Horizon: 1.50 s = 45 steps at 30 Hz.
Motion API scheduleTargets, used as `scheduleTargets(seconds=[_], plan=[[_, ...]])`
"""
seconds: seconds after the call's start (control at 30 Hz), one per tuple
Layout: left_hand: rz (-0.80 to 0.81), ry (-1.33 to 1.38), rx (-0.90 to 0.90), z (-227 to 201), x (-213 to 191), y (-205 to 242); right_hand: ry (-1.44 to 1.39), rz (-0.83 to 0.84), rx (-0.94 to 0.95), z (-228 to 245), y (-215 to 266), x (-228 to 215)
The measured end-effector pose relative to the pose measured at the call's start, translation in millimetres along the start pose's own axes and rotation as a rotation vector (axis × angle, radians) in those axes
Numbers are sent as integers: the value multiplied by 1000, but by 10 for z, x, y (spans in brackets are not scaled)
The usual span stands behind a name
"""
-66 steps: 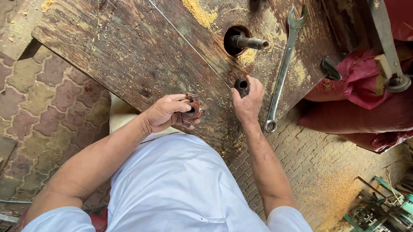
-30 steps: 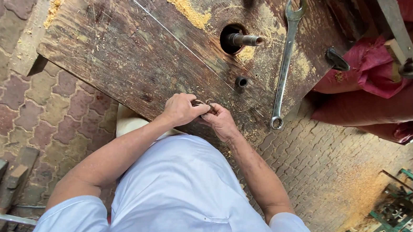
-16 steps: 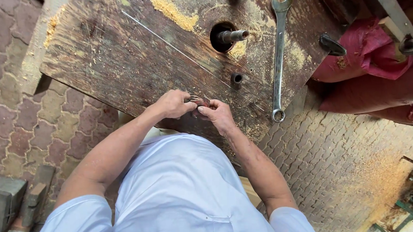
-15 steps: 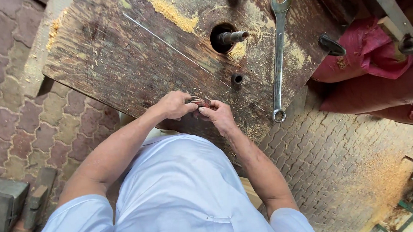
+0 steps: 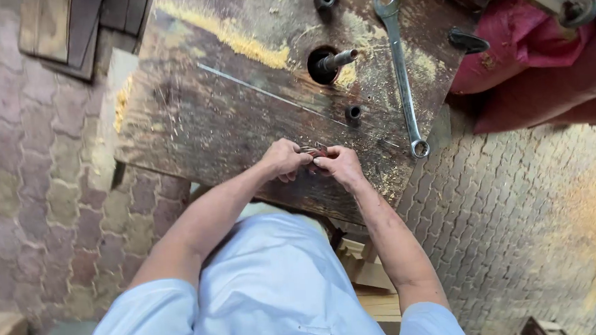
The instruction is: The recorder is disassembling and inspecting a machine part, specifically a spindle or cutter head assembly, using a wrench and hands on a wooden workbench.
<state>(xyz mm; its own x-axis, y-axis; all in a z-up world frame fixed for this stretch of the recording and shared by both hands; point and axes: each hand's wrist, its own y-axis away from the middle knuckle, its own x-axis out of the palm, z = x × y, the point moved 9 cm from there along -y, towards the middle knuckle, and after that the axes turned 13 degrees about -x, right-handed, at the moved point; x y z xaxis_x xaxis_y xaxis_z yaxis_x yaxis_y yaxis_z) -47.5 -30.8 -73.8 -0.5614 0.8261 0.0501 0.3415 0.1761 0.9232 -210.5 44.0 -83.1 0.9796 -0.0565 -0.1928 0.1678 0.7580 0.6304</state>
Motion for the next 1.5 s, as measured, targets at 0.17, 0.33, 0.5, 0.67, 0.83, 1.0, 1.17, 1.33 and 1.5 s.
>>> scheduleTargets(seconds=[0.17,0.33,0.5,0.67,0.83,1.0,1.17,1.33,1.5], plan=[[-34,29,-64,27,-24,-31,61,-133,102,84,78,-54],[-101,-94,-113,30,-5,-41,509,-248,-101,216,99,-167],[-59,-6,14,234,52,33,632,-432,-233,276,358,-223],[4,37,149,-130,188,344,322,-621,-173,75,981,-372],[-87,-334,199,-1846,864,1104,-16,-687,-263,-302,1516,-278],[-408,-1045,931,-2946,1579,-239,-185,-700,-350,-431,1784,-715],[-669,-1451,1283,-3738,2000,-1692,-174,-975,-621,-778,2009,-2051],[-794,-1442,1078,-3883,1656,-2464,-486,-1113,78,-2768,1196,-3087],[-709,-1435,1229,-3875,1735,-2265,-140,-804,255,-4352,-281,-2906]])
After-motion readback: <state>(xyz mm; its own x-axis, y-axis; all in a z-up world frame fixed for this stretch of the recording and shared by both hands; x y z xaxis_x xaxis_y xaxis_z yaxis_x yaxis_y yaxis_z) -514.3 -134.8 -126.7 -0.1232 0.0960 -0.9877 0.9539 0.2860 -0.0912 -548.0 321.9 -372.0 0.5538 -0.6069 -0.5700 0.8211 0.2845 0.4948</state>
